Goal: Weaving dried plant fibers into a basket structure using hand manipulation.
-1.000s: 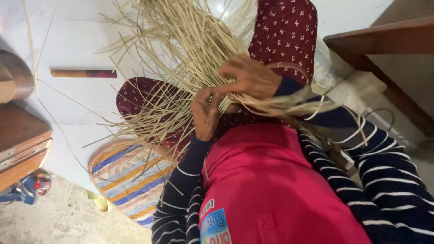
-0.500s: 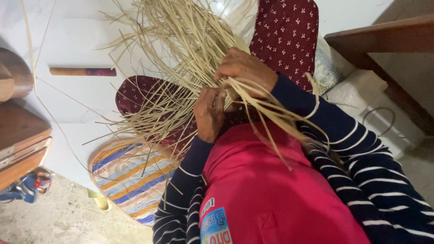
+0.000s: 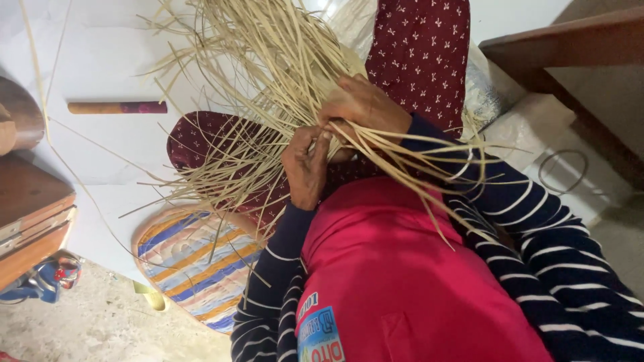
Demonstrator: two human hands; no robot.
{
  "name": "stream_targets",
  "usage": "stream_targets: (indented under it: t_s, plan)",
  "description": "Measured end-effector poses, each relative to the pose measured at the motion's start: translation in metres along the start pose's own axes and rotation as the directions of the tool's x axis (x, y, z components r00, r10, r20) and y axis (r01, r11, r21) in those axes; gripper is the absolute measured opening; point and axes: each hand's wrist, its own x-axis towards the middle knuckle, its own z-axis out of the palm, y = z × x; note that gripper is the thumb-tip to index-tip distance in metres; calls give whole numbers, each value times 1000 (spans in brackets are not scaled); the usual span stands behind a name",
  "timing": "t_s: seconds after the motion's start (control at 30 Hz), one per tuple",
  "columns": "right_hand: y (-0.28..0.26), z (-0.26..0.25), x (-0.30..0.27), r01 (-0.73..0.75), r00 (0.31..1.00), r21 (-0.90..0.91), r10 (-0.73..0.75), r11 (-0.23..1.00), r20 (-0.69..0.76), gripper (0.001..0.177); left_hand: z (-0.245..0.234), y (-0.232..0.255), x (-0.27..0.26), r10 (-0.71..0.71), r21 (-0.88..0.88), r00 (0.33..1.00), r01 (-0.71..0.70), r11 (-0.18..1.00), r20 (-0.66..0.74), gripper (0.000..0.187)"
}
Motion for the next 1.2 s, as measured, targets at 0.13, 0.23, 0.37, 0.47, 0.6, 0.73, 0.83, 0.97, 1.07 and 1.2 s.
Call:
stream_targets:
  t_s: [0.13,0.23,0.37,0.47,0.6,0.73,0.83,0.97,1.07,1.2]
  plan:
    - [13,4,4,182,983,-130,-185,975,-13,18,3,2,-1,61,184,998,-59,981,-2,12]
    - [10,11,7,168,976,-124,-183,978,-117,26,2,8,1,89,247,996,-89,965,11,10]
    - [20,17,3,199,961,-126,-219,972,-171,31,-3,9,7,73,190,997,-76,979,24,9]
    - [7,3,-10,330,914,-227,-370,916,-167,24,-5,-1,5,-52,-5,997,52,999,57,8]
    - [-1,13,-32,378,833,-520,-527,766,-170,14,-5,-1,2,-122,-54,989,127,990,87,8]
    - [-10,20,-37,348,819,-517,-522,782,-239,7,-6,4,1,-239,-60,968,244,968,81,10]
    - [2,22,-33,373,819,-476,-524,797,-236,5,-4,-2,-1,-207,-32,976,210,977,70,11]
    - [-6,10,-7,299,871,-499,-446,813,-205,8,1,-17,-11,-153,19,987,152,988,46,13]
    - [6,24,9,232,907,-466,-363,854,-215,16,1,-9,-12,-76,123,996,71,990,37,18]
    - [-9,7,5,0,989,-304,-44,953,-138,15,-3,-11,-12,-53,120,997,46,992,54,16]
